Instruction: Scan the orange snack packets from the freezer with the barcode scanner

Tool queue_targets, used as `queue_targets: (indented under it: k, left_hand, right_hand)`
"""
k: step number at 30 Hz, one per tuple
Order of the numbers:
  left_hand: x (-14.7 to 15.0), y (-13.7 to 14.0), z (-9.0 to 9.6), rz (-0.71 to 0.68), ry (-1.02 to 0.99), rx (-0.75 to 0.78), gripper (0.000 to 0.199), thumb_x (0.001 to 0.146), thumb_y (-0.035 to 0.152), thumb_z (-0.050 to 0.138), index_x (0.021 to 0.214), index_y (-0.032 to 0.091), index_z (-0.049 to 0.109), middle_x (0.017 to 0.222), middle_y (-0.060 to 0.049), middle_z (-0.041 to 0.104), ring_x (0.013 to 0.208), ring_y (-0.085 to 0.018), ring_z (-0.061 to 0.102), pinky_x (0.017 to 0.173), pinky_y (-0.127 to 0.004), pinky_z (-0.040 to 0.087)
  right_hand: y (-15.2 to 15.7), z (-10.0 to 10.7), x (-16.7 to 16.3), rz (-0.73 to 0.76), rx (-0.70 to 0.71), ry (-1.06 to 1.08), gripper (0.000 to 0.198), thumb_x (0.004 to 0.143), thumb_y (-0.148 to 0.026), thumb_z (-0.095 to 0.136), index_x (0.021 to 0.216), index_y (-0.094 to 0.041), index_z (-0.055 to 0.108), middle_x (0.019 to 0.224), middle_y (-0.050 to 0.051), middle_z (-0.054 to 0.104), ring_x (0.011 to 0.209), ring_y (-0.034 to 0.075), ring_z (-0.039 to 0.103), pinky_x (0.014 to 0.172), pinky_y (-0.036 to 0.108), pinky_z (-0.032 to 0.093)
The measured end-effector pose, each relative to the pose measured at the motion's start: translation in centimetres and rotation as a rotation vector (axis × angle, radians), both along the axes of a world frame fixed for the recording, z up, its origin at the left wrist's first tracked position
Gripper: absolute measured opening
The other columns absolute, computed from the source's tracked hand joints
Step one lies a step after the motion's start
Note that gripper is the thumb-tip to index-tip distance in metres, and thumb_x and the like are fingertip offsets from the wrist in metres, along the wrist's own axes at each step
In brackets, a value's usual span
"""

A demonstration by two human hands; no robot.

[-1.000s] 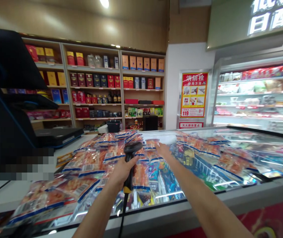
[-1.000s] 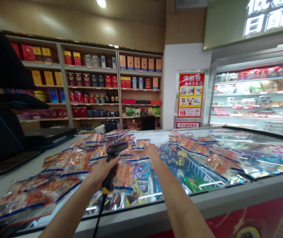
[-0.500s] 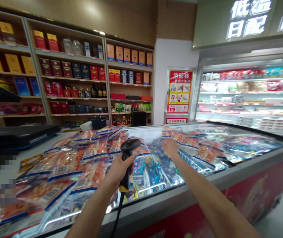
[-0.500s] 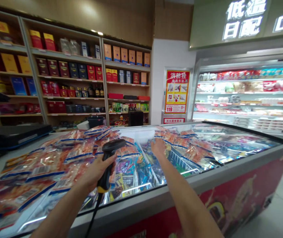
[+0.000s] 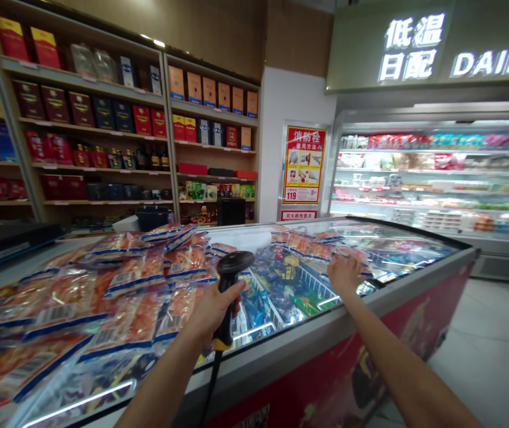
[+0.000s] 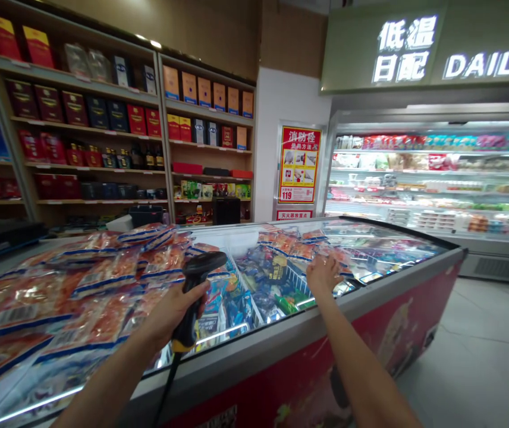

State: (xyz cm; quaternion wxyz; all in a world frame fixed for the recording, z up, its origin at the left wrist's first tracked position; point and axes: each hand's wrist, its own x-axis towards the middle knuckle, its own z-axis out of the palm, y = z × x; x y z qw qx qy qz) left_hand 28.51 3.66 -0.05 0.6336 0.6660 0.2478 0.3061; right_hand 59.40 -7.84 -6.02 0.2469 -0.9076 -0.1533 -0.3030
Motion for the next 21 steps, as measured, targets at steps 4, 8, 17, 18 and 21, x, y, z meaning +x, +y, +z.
queue_targets:
  k: [4, 8, 17, 18, 21]
  left_hand:
    - [-0.1, -0.4, 0.3, -0.009, 0.004, -0.010, 0.028, 0.062, 0.041, 0.059, 0.062, 0.015, 0.047, 0.047, 0.004, 0.049, 0.041, -0.007, 0.044, 0.042, -0.019, 0.034]
    - [-0.6, -0.2, 0.5, -0.009, 0.018, -0.018, 0.027, 0.064, 0.041, 0.057, 0.064, 0.015, 0.048, 0.046, 0.004, 0.048, 0.040, -0.007, 0.044, 0.042, -0.019, 0.034]
    - [-1.2, 0.3, 0.4, -0.004, 0.021, -0.030, 0.028, 0.066, 0.041, 0.056, 0.061, 0.016, 0.045, 0.048, 0.004, 0.047, 0.042, -0.007, 0.044, 0.043, -0.020, 0.034]
    - [-1.2, 0.3, 0.4, -0.011, 0.021, -0.025, 0.028, 0.066, 0.041, 0.056, 0.061, 0.016, 0.045, 0.048, 0.004, 0.047, 0.042, -0.007, 0.044, 0.044, -0.020, 0.034]
    - [-1.2, 0.3, 0.4, -0.020, 0.018, -0.013, 0.028, 0.066, 0.040, 0.056, 0.061, 0.016, 0.044, 0.050, 0.004, 0.047, 0.042, -0.007, 0.044, 0.044, -0.020, 0.034]
  right_hand:
    - [1.3, -0.6, -0.4, 0.209, -0.062, 0.006, 0.039, 0.073, -0.025, 0.042, 0.110, -0.017, 0.052, 0.127, 0.012, 0.032, 0.116, 0.028, 0.027, 0.089, 0.043, 0.029]
    - [4.3, -1.1, -1.3, 0.622, -0.152, -0.112, 0.040, 0.069, -0.015, 0.042, 0.107, -0.019, 0.054, 0.120, 0.006, 0.044, 0.114, 0.020, 0.033, 0.097, 0.035, 0.024]
    - [6.4, -0.2, -1.5, 0.232, 0.118, 0.184, 0.056, 0.071, -0.045, 0.043, 0.111, -0.006, 0.049, 0.112, 0.021, 0.049, 0.104, 0.030, 0.044, 0.079, 0.040, 0.037]
    - [6.3, -0.1, -1.3, 0.218, 0.075, 0.293, 0.058, 0.071, -0.049, 0.040, 0.107, -0.005, 0.053, 0.106, 0.023, 0.052, 0.099, 0.031, 0.048, 0.075, 0.039, 0.039]
    - [6.7, 0.0, -0.8, 0.324, -0.035, 0.467, 0.050, 0.074, -0.048, 0.037, 0.087, -0.007, 0.063, 0.090, 0.020, 0.061, 0.088, 0.028, 0.055, 0.070, 0.034, 0.040]
